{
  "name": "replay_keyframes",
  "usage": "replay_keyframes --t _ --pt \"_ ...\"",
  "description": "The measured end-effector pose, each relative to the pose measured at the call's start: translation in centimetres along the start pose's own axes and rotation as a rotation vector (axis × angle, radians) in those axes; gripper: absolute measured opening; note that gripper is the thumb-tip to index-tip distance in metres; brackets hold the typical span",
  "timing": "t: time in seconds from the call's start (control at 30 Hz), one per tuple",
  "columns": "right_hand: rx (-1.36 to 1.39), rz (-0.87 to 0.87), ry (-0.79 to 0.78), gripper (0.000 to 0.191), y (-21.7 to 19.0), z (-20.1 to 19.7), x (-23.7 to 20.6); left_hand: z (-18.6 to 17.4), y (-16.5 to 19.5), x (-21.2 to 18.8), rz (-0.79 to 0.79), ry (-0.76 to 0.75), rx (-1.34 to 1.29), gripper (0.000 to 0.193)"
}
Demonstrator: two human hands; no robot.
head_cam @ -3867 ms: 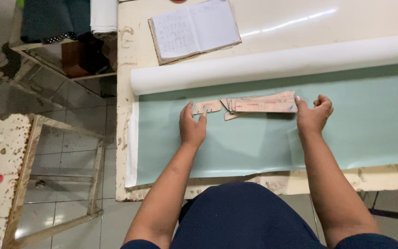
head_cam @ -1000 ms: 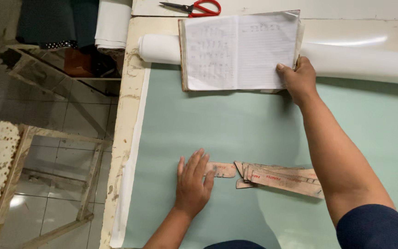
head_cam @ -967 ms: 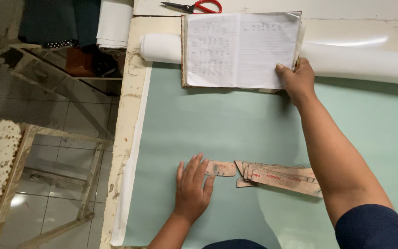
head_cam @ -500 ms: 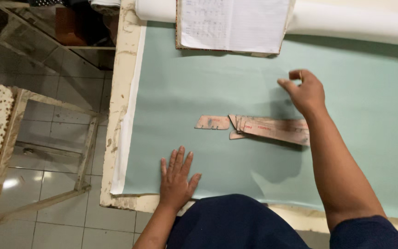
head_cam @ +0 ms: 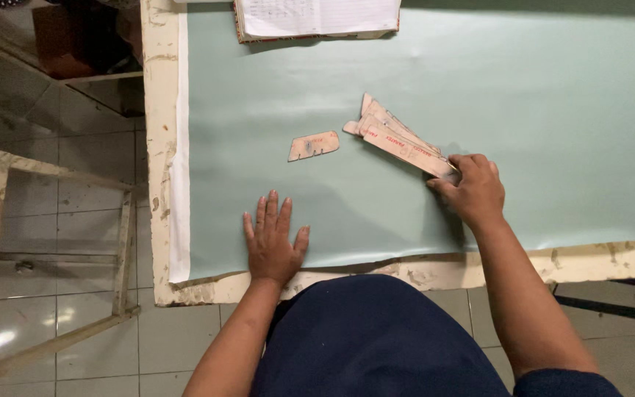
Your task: The person places a pink U-shaped template on a polka-dotted fabric and traces its outline with a pencil. They then fold the fabric, roll it, and place the template and pencil on a notebook. The person unrolls a different fabric and places several small rectangular pieces on it.
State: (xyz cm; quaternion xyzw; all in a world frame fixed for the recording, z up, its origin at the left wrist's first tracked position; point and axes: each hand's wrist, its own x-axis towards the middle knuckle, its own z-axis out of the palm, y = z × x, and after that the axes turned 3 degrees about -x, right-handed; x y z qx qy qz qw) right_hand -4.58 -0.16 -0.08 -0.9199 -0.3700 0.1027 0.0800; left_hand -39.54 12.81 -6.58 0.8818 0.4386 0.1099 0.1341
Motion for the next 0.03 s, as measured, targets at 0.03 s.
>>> replay_keyframes --t 0.03 --pt "0.028 0.038 -0.035 0.069 -0.04 0.18 -0.56 -0.03 -0.06 -0.04 -0.002 -0.005 -0.004 0.067"
